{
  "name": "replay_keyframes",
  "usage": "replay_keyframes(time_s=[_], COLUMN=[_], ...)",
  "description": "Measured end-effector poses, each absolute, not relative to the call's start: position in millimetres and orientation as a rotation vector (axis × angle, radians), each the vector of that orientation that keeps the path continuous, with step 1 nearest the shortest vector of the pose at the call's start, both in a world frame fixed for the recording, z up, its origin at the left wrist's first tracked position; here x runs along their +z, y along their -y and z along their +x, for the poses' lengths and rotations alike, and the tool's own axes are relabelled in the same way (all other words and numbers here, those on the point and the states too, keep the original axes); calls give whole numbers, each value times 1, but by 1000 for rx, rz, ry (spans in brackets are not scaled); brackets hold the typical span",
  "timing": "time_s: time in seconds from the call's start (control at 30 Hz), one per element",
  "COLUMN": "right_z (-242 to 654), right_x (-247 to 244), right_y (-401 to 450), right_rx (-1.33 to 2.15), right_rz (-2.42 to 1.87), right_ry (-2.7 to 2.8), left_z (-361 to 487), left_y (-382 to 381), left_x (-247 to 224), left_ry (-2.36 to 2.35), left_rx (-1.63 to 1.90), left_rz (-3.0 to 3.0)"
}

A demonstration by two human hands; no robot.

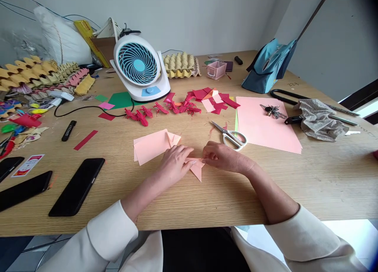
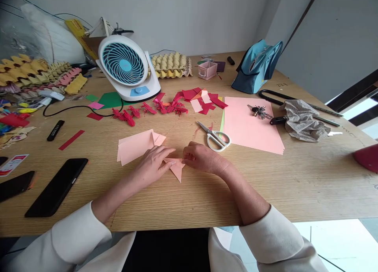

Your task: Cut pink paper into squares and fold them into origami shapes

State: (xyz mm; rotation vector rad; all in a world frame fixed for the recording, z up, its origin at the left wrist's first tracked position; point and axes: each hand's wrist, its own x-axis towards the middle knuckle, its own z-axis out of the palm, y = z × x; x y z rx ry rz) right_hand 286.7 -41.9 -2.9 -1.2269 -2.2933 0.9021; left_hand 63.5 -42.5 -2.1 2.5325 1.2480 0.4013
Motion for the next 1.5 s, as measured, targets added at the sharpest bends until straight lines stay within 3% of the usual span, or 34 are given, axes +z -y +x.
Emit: replay_keyframes(time_s=[0.33, 0.63, 0.8, 1.5], right_z=[288, 270, 264, 259], right_x=[4, -14, -23, -26], right_y=[42, 42, 43, 44], right_rx=[874, 1354, 1406, 1349], right_rz=[-1095, -1245, -1248, -1246], right_ry=[2082, 1766, 1677, 1655], left_z=[58, 61, 59, 58], left_y=[21, 26, 26, 28], left_x=[-11, -17, -17, -19], left_ry=[-1148, -1077, -1095, -1113], left_rx=[538, 701, 753, 651], left_rz=[1973, 1755, 1643, 1853])
